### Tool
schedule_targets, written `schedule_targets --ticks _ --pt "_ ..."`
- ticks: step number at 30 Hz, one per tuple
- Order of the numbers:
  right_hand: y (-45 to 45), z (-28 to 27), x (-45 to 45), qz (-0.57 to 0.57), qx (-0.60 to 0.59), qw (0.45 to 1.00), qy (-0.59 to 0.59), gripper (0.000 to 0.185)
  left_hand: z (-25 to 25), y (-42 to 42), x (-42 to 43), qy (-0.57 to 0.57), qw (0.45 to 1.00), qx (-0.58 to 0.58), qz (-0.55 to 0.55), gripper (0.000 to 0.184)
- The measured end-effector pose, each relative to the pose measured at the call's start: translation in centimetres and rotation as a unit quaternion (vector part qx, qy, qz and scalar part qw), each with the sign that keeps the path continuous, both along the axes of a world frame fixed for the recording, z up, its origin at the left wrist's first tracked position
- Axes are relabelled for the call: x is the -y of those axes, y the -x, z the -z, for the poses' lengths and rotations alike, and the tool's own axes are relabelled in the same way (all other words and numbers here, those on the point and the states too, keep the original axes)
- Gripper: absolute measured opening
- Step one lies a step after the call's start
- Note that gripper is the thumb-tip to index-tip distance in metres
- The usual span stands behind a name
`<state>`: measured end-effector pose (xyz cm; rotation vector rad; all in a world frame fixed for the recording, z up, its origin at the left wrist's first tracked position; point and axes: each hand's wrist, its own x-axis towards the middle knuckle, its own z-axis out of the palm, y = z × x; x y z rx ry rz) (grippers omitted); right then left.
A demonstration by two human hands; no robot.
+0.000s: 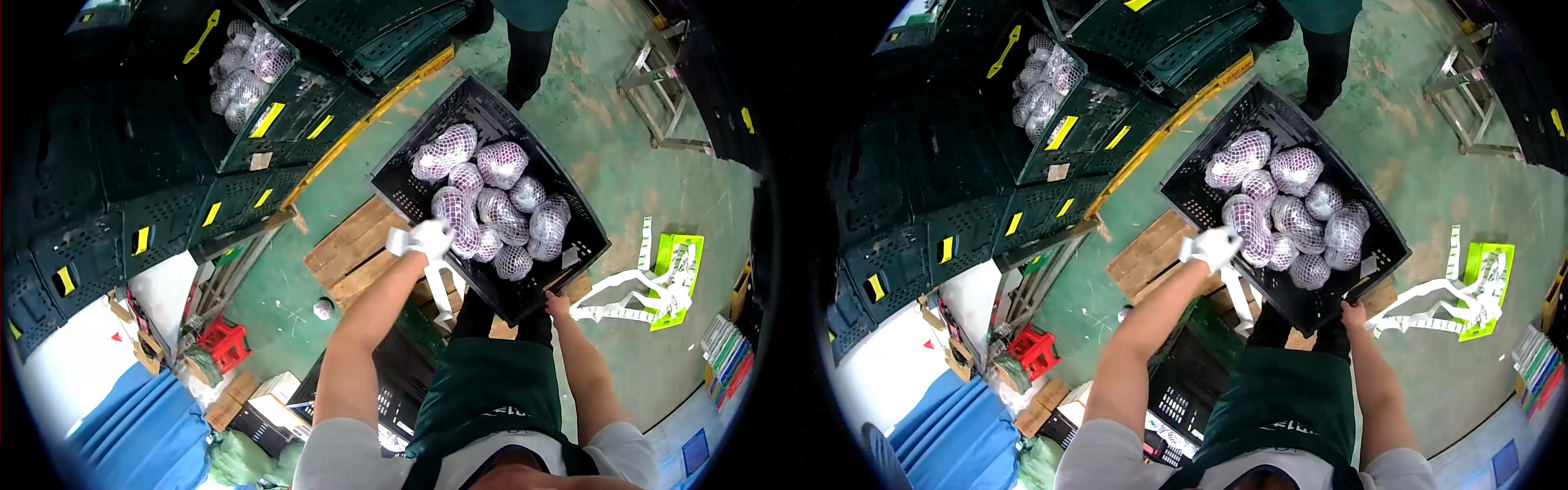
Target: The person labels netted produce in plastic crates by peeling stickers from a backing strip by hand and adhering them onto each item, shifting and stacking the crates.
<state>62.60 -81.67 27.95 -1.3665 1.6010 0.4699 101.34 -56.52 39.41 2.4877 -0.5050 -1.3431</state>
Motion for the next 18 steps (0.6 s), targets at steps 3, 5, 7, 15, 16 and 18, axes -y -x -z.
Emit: schedule_targets --ticks 3,5,7,15,16,18 --pt "1.5 1.4 0.0 -0.018 0.011 0.999 0.033 0.024 -1.0 3.5 1.4 0.107 0.990 -0.086 0.041 0.042" --pt "4.0 5.4 0.4 -0.037 0.049 0.995 0.073 0.025 1.0 6.8 1.5 0.104 0.971 -0.063 0.205 0.048" --pt "6.1 7.4 0.1 -0.084 0.048 0.988 0.121 0.026 2.3 9.7 1.8 0.077 0.948 -0.055 0.304 0.051" --pt "3.5 3.6 -0.1 -0.094 -0.035 0.989 0.112 0.028 3.9 4.1 2.7 -0.119 0.986 0.032 0.111 0.034" --pt "2.5 2.3 -0.2 -0.113 -0.056 0.985 0.115 0.027 4.4 1.8 1.5 -0.077 0.989 0.034 0.118 0.040" --pt "3.5 3.4 -0.2 -0.114 -0.055 0.985 0.121 0.027 4.1 -1.1 0.3 -0.148 0.985 0.084 0.017 0.046"
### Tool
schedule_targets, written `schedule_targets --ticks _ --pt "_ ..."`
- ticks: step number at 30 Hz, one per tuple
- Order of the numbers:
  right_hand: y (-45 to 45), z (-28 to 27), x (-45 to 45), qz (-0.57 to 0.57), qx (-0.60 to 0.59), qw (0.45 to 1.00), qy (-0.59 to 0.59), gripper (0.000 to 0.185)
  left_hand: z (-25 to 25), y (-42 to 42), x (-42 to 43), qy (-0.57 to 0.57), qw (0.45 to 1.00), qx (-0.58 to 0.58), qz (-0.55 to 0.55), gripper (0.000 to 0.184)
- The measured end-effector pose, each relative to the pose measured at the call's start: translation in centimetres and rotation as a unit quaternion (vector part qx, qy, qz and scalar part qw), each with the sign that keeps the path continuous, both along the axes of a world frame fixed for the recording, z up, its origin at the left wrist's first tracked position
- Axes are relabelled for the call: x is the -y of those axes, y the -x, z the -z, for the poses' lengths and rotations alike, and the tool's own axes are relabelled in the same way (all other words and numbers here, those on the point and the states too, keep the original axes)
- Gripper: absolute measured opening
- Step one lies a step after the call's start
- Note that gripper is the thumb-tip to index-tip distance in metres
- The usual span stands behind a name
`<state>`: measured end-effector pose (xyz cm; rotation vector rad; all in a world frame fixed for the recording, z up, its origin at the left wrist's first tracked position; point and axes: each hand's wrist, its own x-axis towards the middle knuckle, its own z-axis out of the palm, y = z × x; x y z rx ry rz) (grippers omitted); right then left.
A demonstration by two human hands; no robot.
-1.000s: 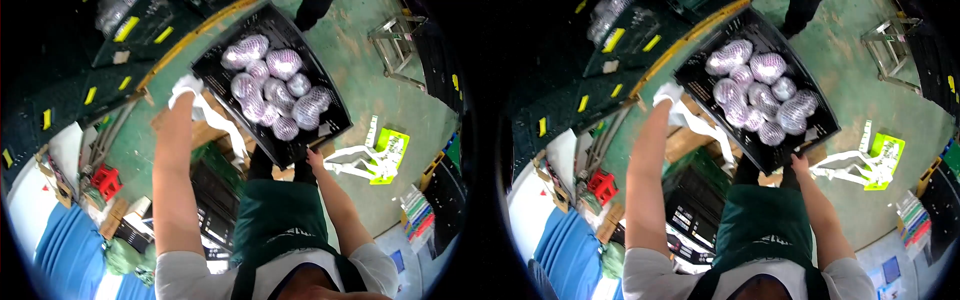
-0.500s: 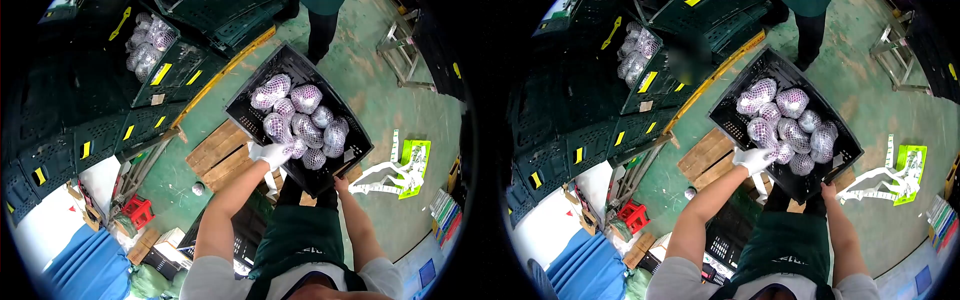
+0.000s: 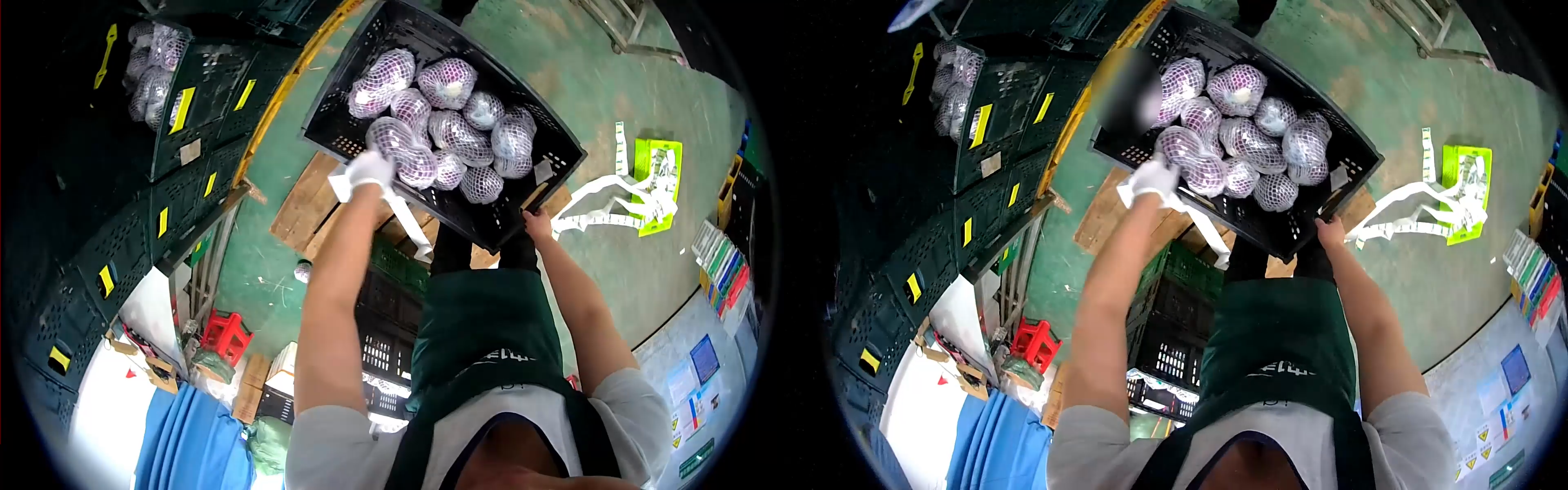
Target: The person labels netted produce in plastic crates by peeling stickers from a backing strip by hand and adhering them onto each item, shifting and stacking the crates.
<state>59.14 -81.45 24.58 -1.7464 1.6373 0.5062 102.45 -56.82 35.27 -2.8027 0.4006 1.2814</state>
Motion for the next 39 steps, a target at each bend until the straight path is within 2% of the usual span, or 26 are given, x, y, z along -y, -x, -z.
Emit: schedule_targets --ticks 1,3,4,6,9,10,12,14,16,18,21,22,24,25,27,29,30,32,34,35,36,38,39 --pt "0.0 -0.1 0.0 0.008 0.002 1.000 -0.002 0.028 -2.5 -2.1 -0.3 -0.006 0.997 0.023 -0.069 0.035" --pt "-0.9 -0.8 -0.4 0.022 0.009 1.000 -0.006 0.029 -1.5 -5.0 -4.8 0.027 0.992 0.040 -0.114 0.040" --pt "-2.0 -2.1 -0.4 0.035 -0.007 0.999 -0.026 0.037 -2.0 -6.3 -6.9 0.019 0.994 0.051 -0.100 0.041" --pt "-4.4 -5.0 -0.3 0.058 -0.041 0.995 -0.067 0.052 -3.8 -8.8 -9.5 -0.099 0.992 0.041 -0.074 0.035" --pt "-4.4 -4.7 -0.1 0.046 -0.051 0.996 -0.062 0.051 -5.6 -12.0 -12.4 -0.190 0.979 0.077 -0.021 0.035" --pt "-4.4 -4.5 -0.2 0.023 -0.052 0.998 -0.031 0.047 -5.1 -13.2 -13.7 -0.157 0.984 0.079 0.008 0.037" --pt "-4.4 -4.4 -0.6 -0.024 -0.057 0.998 0.032 0.039 -3.1 -15.4 -13.9 -0.120 0.985 0.119 -0.021 0.038" --pt "-4.6 -4.2 -0.9 0.019 -0.026 0.999 0.021 0.040 -5.1 -16.0 -9.5 -0.081 0.991 0.107 0.017 0.039" --pt "-4.8 -4.4 -0.9 0.049 -0.022 0.999 0.011 0.040 -2.1 -17.4 -7.3 -0.051 0.993 0.103 0.001 0.042" --pt "-5.3 -4.4 -0.6 0.064 -0.037 0.997 -0.001 0.040 -2.4 -17.3 -4.0 -0.018 0.995 0.096 -0.004 0.046" --pt "-4.3 -2.9 -0.4 0.051 -0.031 0.997 0.053 0.041 -0.1 -18.1 -1.2 0.026 0.998 0.060 0.020 0.059" --pt "-4.8 -3.3 -0.4 0.058 -0.022 0.997 0.051 0.041 2.5 -18.7 -0.9 0.000 0.998 0.061 0.022 0.057" --pt "-6.3 -4.9 -0.7 0.069 -0.005 0.997 0.044 0.041 1.3 -18.2 1.8 0.030 0.998 0.058 0.013 0.053" --pt "-6.0 -4.2 -1.1 0.068 0.012 0.995 0.076 0.034 3.0 -18.6 1.8 0.030 0.996 0.085 0.003 0.052" --pt "-5.8 -3.7 -1.6 0.210 0.106 0.972 0.005 0.027 5.2 -19.7 2.8 -0.015 0.995 0.101 0.007 0.051" --pt "-6.8 -3.7 -1.7 0.353 0.227 0.906 -0.055 0.021 5.6 -20.0 3.8 -0.057 0.991 0.119 0.018 0.049" --pt "-7.3 -4.1 -0.9 0.382 0.238 0.888 -0.096 0.021 5.9 -20.0 4.1 -0.082 0.989 0.120 0.022 0.049" --pt "-6.9 -4.2 0.3 0.439 0.253 0.843 -0.181 0.022 5.0 -19.4 3.7 -0.076 0.995 0.062 -0.024 0.048" --pt "-6.2 -3.2 1.2 0.453 0.269 0.834 -0.164 0.023 3.8 -18.3 2.1 -0.065 0.992 0.106 0.031 0.047" --pt "-6.5 -3.8 2.6 0.415 0.294 0.847 -0.156 0.025 2.5 -17.3 1.3 -0.074 0.991 0.097 0.055 0.048" --pt "-5.7 -5.3 3.7 0.381 0.305 0.860 -0.150 0.028 0.9 -16.2 -0.1 -0.054 0.997 0.046 0.018 0.048" --pt "-5.6 -8.6 8.3 0.384 0.272 0.863 -0.183 0.029 1.0 -13.0 -5.0 -0.010 0.997 0.062 0.034 0.048" --pt "-7.0 -11.2 10.1 0.341 0.239 0.896 -0.156 0.028 -1.4 -10.6 -6.6 0.008 0.999 0.036 -0.020 0.049"
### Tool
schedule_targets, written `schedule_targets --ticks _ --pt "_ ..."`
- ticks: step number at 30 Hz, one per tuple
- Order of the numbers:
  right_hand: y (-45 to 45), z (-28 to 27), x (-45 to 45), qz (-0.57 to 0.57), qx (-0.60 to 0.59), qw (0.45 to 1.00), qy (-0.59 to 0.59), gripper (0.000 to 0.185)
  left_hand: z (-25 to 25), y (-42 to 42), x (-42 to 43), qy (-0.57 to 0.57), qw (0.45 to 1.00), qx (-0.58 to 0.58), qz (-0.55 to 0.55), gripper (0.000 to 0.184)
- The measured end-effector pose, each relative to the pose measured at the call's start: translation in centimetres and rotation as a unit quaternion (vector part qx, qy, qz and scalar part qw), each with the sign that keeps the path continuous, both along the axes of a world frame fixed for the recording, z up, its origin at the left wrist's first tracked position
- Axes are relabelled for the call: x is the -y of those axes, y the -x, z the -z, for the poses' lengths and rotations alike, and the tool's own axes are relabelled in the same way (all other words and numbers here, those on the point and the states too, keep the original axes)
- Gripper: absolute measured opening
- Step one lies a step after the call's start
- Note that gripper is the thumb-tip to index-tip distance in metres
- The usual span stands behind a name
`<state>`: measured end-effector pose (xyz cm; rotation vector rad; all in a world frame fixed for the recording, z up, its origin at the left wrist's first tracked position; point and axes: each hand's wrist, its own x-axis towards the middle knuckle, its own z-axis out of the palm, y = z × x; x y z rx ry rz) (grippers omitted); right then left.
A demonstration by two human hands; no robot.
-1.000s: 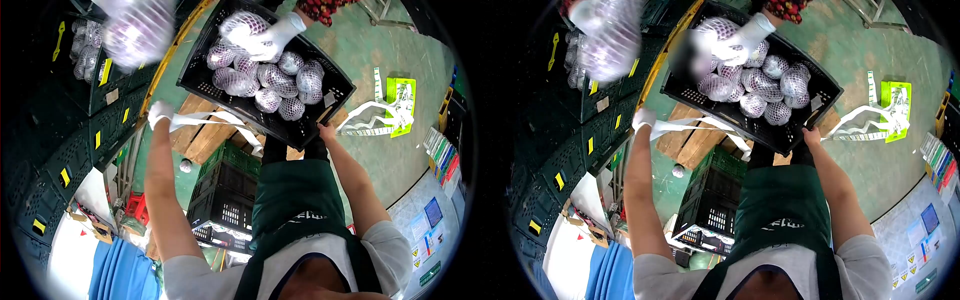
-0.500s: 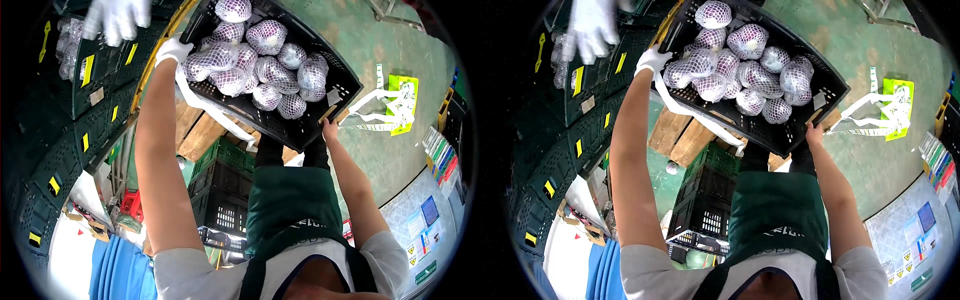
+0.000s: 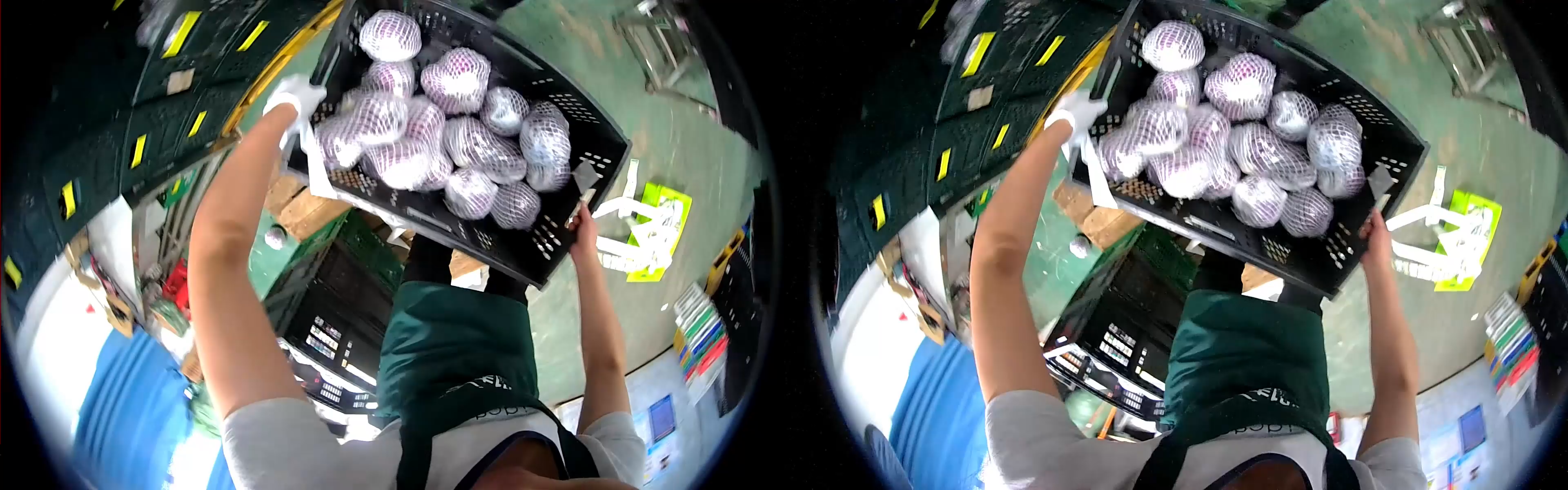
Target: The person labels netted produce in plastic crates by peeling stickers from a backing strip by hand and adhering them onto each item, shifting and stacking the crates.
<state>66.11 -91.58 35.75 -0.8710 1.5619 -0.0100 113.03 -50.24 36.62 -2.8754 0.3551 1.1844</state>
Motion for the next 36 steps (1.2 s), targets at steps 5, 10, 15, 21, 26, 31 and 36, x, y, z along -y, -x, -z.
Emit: schedule_targets --ticks 5,10,15,21,26,31,36 --pt "-4.7 -11.3 6.6 -0.279 -0.008 0.959 0.053 0.021 -15.5 19.6 -8.9 0.034 0.976 -0.074 -0.201 0.052" --pt "-14.7 -24.4 7.7 -0.548 -0.014 0.826 0.131 0.023 -31.4 41.4 -13.5 0.060 0.873 -0.135 -0.465 0.045" --pt "-20.1 -33.6 -2.7 -0.744 0.098 0.647 0.135 0.024 -37.5 65.9 -10.7 0.195 0.691 -0.025 -0.696 0.038" --pt "-24.7 -32.9 -4.9 -0.820 0.225 0.496 0.176 0.026 -37.9 72.8 3.2 0.256 0.469 0.144 -0.833 0.016" --pt "-29.0 -33.4 -17.0 -0.858 0.332 0.358 0.161 0.030 -37.1 75.6 7.3 0.239 0.353 0.258 -0.867 0.011" --pt "-30.2 -29.0 -28.9 -0.871 0.384 0.253 0.172 0.030 -31.1 79.9 7.3 0.237 0.296 0.372 -0.847 0.009" --pt "-30.1 -30.4 -34.3 -0.869 0.381 0.241 0.205 0.033 -32.1 80.3 8.2 0.251 0.284 0.366 -0.850 0.012"
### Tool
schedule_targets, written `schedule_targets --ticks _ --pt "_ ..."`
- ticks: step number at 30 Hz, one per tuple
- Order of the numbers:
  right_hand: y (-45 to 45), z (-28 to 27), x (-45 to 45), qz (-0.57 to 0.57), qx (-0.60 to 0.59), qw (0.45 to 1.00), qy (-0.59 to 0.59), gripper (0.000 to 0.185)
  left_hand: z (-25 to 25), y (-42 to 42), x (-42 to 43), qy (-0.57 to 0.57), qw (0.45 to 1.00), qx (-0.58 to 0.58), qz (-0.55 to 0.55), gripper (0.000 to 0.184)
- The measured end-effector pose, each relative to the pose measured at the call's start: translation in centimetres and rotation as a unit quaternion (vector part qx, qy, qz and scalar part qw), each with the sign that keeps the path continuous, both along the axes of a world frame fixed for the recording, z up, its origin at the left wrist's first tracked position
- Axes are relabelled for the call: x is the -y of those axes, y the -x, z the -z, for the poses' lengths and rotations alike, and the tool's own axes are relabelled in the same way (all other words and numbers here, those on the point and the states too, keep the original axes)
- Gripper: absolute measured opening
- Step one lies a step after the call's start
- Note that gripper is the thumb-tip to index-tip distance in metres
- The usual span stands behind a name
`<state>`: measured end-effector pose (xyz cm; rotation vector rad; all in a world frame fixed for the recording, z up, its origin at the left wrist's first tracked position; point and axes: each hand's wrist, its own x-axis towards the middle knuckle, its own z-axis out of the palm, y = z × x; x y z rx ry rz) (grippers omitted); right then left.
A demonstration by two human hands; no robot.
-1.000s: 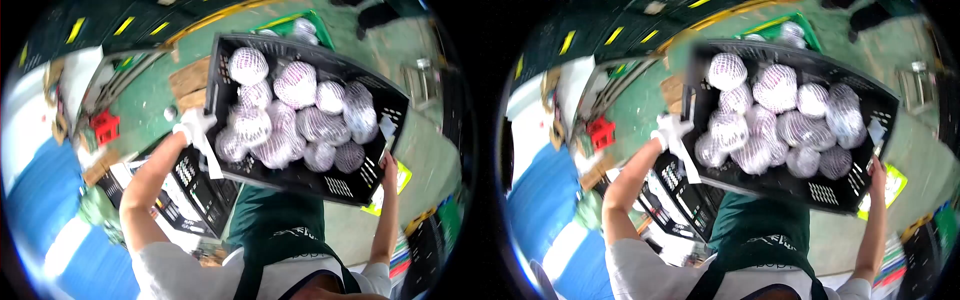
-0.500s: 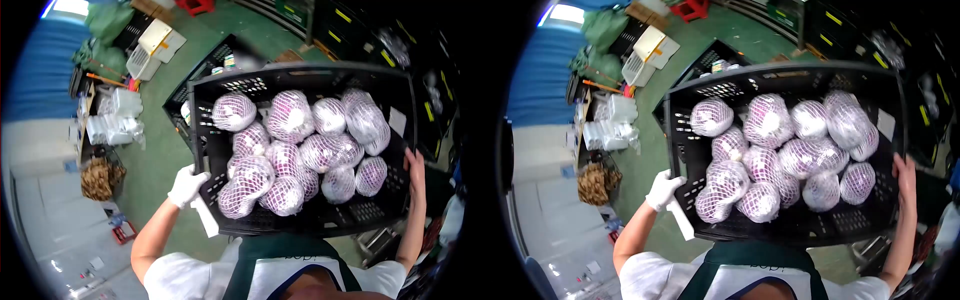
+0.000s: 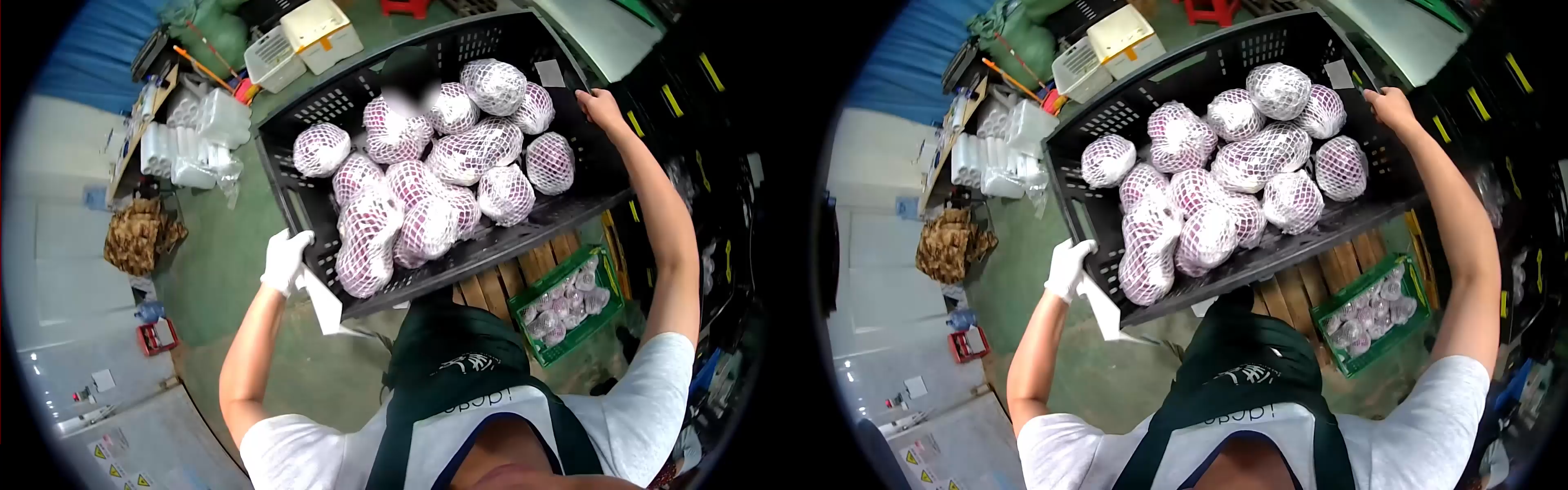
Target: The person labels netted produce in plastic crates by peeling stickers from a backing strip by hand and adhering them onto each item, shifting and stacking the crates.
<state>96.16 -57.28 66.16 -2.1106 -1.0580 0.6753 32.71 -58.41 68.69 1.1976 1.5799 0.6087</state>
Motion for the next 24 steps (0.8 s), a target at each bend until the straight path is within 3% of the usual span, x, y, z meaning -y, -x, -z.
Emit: schedule_targets --ticks 4,6,7,8,10,12,15,17,19,24 --pt "-0.8 1.2 -2.9 -0.023 0.092 0.993 0.072 0.047 3.4 1.6 -1.4 0.040 0.999 -0.022 0.010 0.019" --pt "1.1 -1.2 -3.5 -0.063 0.215 0.968 0.109 0.050 1.2 0.2 -1.5 0.073 0.985 -0.149 0.050 0.022" --pt "2.1 -2.3 -4.1 -0.034 0.220 0.970 0.099 0.049 1.6 0.4 -1.1 0.075 0.973 -0.203 0.082 0.021" --pt "3.0 -3.4 -4.7 -0.005 0.224 0.971 0.087 0.047 2.9 1.4 -0.6 0.078 0.983 -0.153 0.065 0.021" --pt "2.7 -7.8 -2.3 -0.107 0.214 0.968 0.074 0.049 1.6 2.6 1.1 0.123 0.988 -0.089 0.032 0.019" --pt "1.6 -6.5 -4.4 -0.078 0.192 0.974 0.090 0.049 1.7 1.0 -1.2 0.155 0.987 -0.052 -0.006 0.019" --pt "2.4 -7.0 -5.0 -0.057 0.182 0.973 0.130 0.049 -2.6 0.5 -2.3 0.093 0.987 -0.121 0.048 0.012" --pt "2.8 -6.2 -5.2 -0.096 0.131 0.978 0.133 0.047 -7.7 -1.5 -2.2 0.131 0.991 -0.032 -0.023 0.012" --pt "6.8 -8.1 -4.2 -0.081 0.110 0.980 0.146 0.046 -10.0 -2.3 -1.9 0.110 0.993 -0.039 -0.011 0.012" --pt "3.8 -7.7 -1.6 -0.131 0.090 0.975 0.157 0.042 -4.3 2.8 -0.2 0.114 0.984 -0.112 -0.077 0.012"
